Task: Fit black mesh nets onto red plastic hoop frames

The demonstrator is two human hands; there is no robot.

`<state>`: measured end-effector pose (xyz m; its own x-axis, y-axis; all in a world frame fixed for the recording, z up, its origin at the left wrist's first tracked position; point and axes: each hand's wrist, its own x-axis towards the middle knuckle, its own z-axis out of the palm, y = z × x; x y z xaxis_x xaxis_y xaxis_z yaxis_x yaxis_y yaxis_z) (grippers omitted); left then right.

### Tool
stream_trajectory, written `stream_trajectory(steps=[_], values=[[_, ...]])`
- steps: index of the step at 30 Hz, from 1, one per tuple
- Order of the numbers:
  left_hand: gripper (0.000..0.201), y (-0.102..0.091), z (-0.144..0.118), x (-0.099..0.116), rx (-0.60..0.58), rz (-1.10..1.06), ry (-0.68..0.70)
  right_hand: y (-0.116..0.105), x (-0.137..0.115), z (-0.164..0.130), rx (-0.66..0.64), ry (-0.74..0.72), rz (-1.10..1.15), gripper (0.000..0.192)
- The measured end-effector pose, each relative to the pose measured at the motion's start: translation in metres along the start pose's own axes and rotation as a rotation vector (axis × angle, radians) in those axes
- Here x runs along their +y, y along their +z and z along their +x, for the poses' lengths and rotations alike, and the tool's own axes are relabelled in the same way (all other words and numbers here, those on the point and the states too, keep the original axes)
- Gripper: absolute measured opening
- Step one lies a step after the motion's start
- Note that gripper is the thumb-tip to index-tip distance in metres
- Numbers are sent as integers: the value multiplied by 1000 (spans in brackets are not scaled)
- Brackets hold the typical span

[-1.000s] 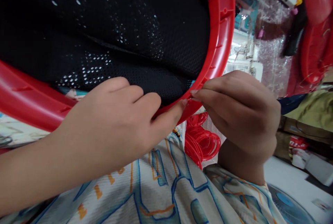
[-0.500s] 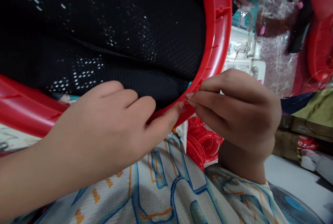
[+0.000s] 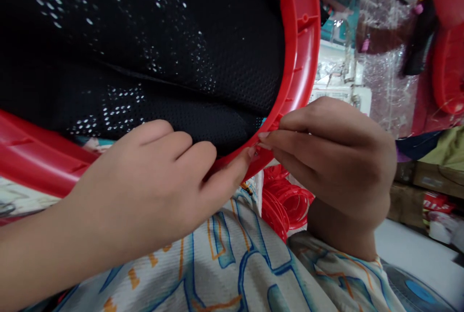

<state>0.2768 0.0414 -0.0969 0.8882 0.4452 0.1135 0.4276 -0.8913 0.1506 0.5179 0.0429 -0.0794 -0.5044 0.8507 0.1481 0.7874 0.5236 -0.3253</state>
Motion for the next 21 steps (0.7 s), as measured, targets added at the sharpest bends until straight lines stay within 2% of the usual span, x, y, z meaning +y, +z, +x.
stream_trajectory(steps=[4, 8, 11, 14, 17, 21], values=[[41, 2, 2, 1, 27, 9, -21, 2, 5, 2, 62, -124, 38, 22], [35, 2, 4, -4, 64, 7, 44, 6, 6, -3, 55, -193, -19, 14], [38, 3, 6, -6, 60, -5, 62, 9, 8, -8, 67, -250, -2, 7], [41, 5, 5, -3, 79, -9, 8, 13, 15, -12, 110, -361, 2, 3], [42, 8, 3, 2, 109, -33, -89, 16, 20, -13, 171, -357, -9, 9], [46, 8, 0, 6, 102, -80, -104, 18, 20, -12, 186, -332, -15, 8]])
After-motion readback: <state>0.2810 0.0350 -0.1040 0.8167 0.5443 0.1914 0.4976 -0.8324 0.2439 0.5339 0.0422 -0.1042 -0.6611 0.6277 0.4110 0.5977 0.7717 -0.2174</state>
